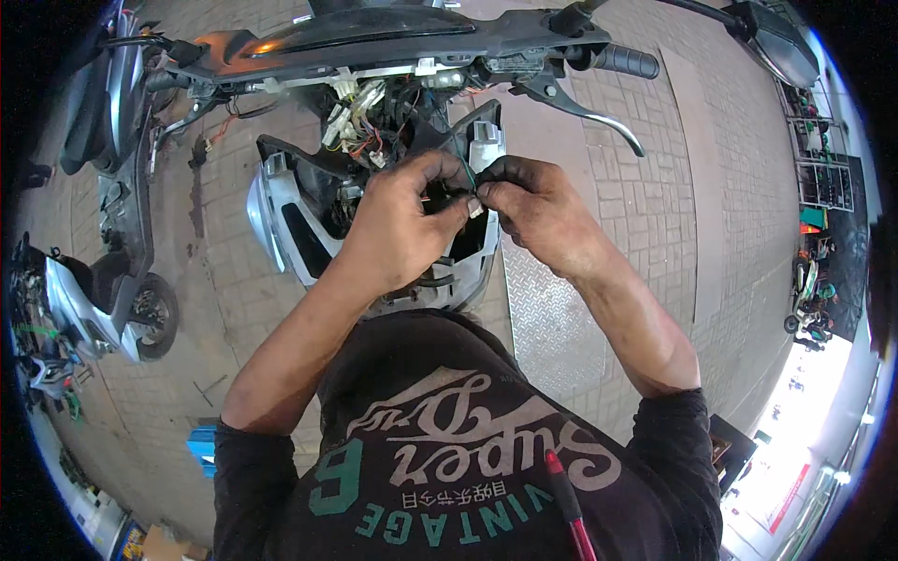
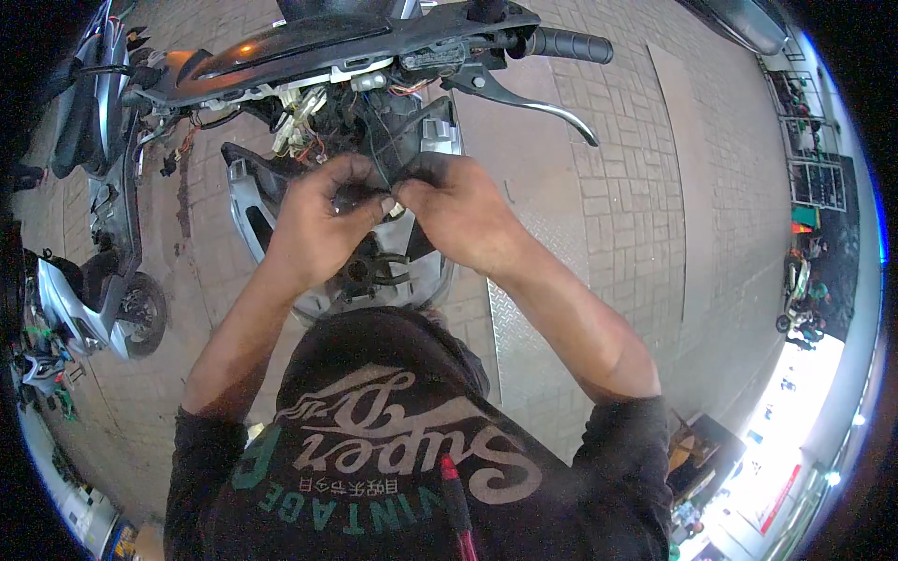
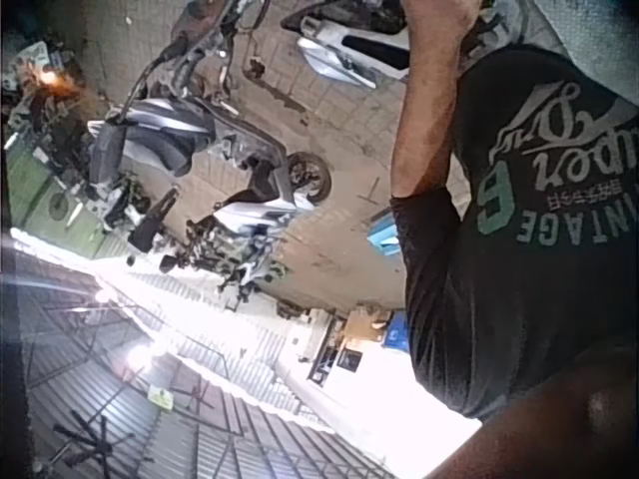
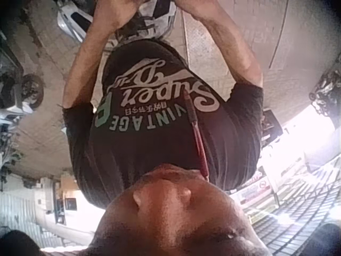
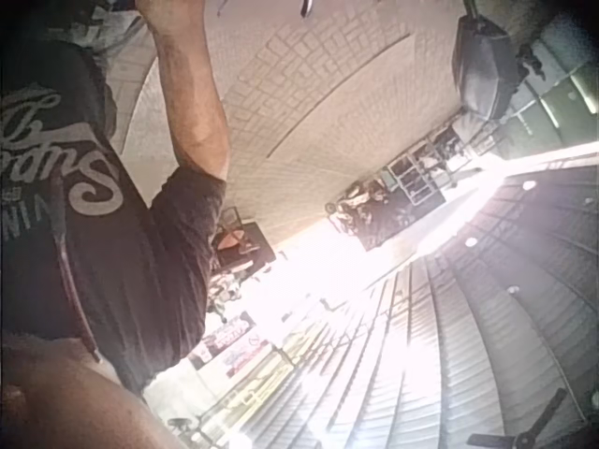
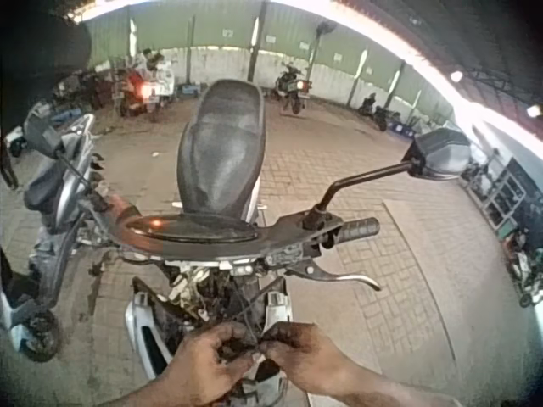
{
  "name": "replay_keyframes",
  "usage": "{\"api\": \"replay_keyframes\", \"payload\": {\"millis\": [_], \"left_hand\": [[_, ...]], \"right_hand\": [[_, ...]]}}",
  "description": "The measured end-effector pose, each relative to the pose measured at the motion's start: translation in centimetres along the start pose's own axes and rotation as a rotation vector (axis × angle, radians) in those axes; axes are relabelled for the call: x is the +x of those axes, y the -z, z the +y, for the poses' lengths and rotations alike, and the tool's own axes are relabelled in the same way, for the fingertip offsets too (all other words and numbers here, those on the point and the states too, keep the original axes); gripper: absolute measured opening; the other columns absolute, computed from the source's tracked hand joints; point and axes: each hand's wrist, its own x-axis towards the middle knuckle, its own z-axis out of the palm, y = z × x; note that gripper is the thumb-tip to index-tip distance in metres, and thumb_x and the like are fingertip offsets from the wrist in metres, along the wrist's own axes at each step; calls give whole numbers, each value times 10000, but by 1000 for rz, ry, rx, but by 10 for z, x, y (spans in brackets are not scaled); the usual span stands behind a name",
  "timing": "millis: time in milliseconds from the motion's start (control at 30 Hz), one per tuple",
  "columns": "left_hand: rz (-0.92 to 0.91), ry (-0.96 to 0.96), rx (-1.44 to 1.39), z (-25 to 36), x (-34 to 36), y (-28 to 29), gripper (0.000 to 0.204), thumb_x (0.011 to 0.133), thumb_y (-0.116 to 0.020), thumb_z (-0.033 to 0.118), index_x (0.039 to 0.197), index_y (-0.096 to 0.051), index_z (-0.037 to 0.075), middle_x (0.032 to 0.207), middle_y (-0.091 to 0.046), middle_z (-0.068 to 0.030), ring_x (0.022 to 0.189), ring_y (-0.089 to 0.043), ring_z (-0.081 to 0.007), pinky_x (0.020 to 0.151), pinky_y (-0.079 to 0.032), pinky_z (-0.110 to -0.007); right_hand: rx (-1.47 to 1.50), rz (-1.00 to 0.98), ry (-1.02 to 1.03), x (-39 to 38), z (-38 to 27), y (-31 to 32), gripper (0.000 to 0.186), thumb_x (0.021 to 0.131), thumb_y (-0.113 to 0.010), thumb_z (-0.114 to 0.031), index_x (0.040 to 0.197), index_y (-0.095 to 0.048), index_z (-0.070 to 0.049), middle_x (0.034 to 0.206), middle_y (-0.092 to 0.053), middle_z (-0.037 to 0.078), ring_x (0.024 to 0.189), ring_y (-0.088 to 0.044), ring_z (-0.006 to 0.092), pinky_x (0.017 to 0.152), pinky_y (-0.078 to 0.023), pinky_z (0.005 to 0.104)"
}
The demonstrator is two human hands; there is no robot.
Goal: The person wraps black electrical tape around a bundle of wires on the front of a motorcycle and then uses their hands to secure a plastic electrical connector into its housing.
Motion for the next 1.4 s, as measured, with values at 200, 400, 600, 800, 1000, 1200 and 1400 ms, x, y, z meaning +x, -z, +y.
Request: {"api": "replay_keyframes", "payload": {"millis": [200, 400, 600, 800, 1000, 1200, 1400], "left_hand": [[182, 11, 30, -4, -5, -10, 197, 688, -609, -32, 879, -564, -8, 827, -605, -148, 763, -626, -291, 700, -483, -353], [241, 74, -87, -10, -14, -14, 290, 671, -574, -66, 953, -546, -3, 903, -596, -152, 778, -624, -305, 694, -491, -354], [232, -146, 154, -14, -14, -7, 332, 661, -580, -59, 985, -530, -13, 937, -581, -176, 806, -613, -354, 702, -495, -376], [85, -269, 299, -8, -12, 6, 374, 652, -611, -44, 1012, -512, -18, 945, -565, -185, 862, -586, -382, 739, -486, -412], [156, -259, 280, -9, -13, 2, 407, 642, -616, -51, 1037, -528, -12, 961, -580, -186, 880, -593, -369, 766, -480, -399], [238, -193, 278, -17, -17, -7, 409, 628, -618, -55, 1019, -514, 3, 952, -567, -170, 891, -580, -370, 756, -474, -420], [177, -243, 424, -20, -18, 1, 389, 634, -625, -30, 1011, -536, 7, 974, -568, -164, 892, -578, -370, 761, -480, -421]], "right_hand": [[307, -76, -7, 8, 2, -11, 128, 866, -532, -124, 833, -561, -4, 633, -449, -25, 491, -374, 47, 411, -275, 213], [573, -148, -166, 11, 4, -21, 117, 854, -540, -134, 810, -552, -27, 640, -452, -18, 486, -376, 65, 412, -278, 232], [592, -75, -148, 7, 5, -33, 148, 854, -530, -150, 836, -566, -7, 666, -499, 2, 490, -390, 70, 407, -283, 249], [607, -45, -152, 5, 10, -34, 133, 854, -527, -140, 825, -562, -16, 665, -486, -1, 491, -388, 68, 413, -290, 243], [569, -60, -150, 5, 4, -34, 103, 852, -539, -132, 802, -542, -42, 641, -443, -22, 480, -369, 62, 415, -279, 224], [571, -30, -159, 6, 2, -46, 105, 852, -533, -129, 784, -532, -49, 624, -457, -15, 462, -367, 67, 401, -276, 231], [706, -17, -179, 4, 4, -54, 107, 850, -526, -122, 761, -514, -63, 626, -446, -15, 452, -359, 70, 393, -275, 239]]}}
